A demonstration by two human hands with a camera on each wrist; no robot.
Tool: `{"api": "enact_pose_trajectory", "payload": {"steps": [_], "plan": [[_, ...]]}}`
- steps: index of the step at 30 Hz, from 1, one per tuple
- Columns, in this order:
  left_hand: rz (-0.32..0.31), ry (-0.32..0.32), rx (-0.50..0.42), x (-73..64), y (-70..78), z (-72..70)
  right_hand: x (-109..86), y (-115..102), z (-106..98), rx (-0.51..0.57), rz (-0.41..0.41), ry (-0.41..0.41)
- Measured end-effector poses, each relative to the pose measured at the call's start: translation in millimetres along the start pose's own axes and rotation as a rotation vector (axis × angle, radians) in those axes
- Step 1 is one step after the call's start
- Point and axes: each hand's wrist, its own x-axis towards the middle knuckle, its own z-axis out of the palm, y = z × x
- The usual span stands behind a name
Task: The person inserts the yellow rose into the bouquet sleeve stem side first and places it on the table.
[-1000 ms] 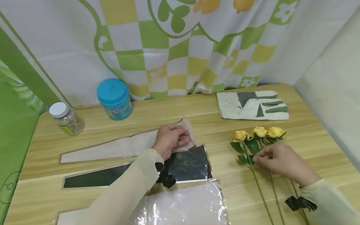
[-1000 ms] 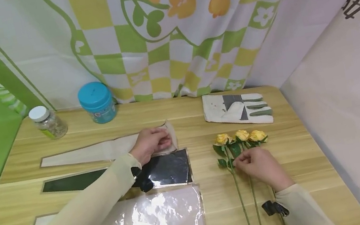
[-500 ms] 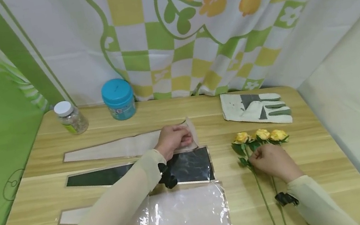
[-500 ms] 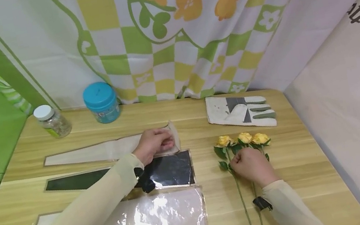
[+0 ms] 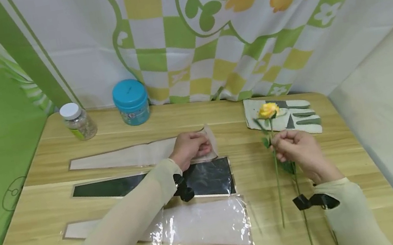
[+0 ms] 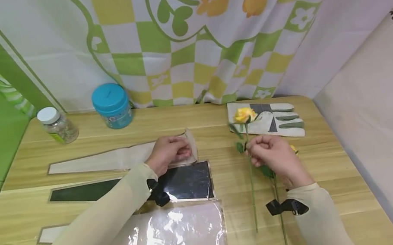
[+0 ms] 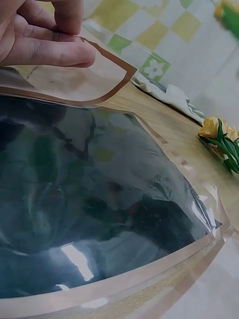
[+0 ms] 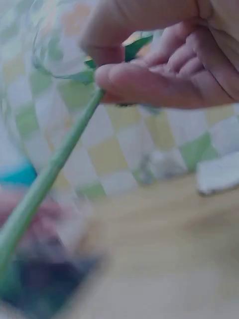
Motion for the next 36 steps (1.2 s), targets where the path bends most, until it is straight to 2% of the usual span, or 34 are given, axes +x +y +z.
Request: {"api": "enact_pose_trajectory", "payload": {"steps": [2,4,6,8,10,13,18,23,29,32,36], "plan": [[-0.004,-0.004,-0.005,0.4,0.6,0.8,9.9,-9,-2,0.250,-0.068,0.057],[-0.010,-0.012,-0.009,0.8,0.2,1.8,21.2,-14,-1,0.449,-0.141,0.131],[-0.017,-0.020,-0.009,0.4,-0.4,3.0,32.7,-14,3,0.575,-0.203,0.227],[-0.024,-0.027,-0.010,-0.1,-1.4,4.2,42.9,-12,7,0.629,-0.242,0.329],[-0.028,-0.032,-0.010,-0.8,-1.9,5.0,51.2,-7,11,0.634,-0.271,0.427],[-0.023,-0.030,-0.003,-2.2,-1.5,5.5,60.0,1,17,0.577,-0.316,0.536],[-0.018,-0.025,-0.006,-3.4,-0.2,5.4,68.3,11,25,0.482,-0.380,0.601],[-0.022,-0.038,-0.004,-3.9,0.9,7.0,75.2,19,33,0.435,-0.365,0.604],[-0.009,-0.042,0.012,-3.7,1.4,10.1,81.9,31,48,0.484,-0.253,0.589],[0.000,-0.042,0.011,-3.0,0.7,10.0,83.0,39,59,0.485,-0.187,0.553],[0.007,-0.032,0.013,-3.6,1.3,8.9,82.7,46,71,0.471,-0.104,0.468]]}}
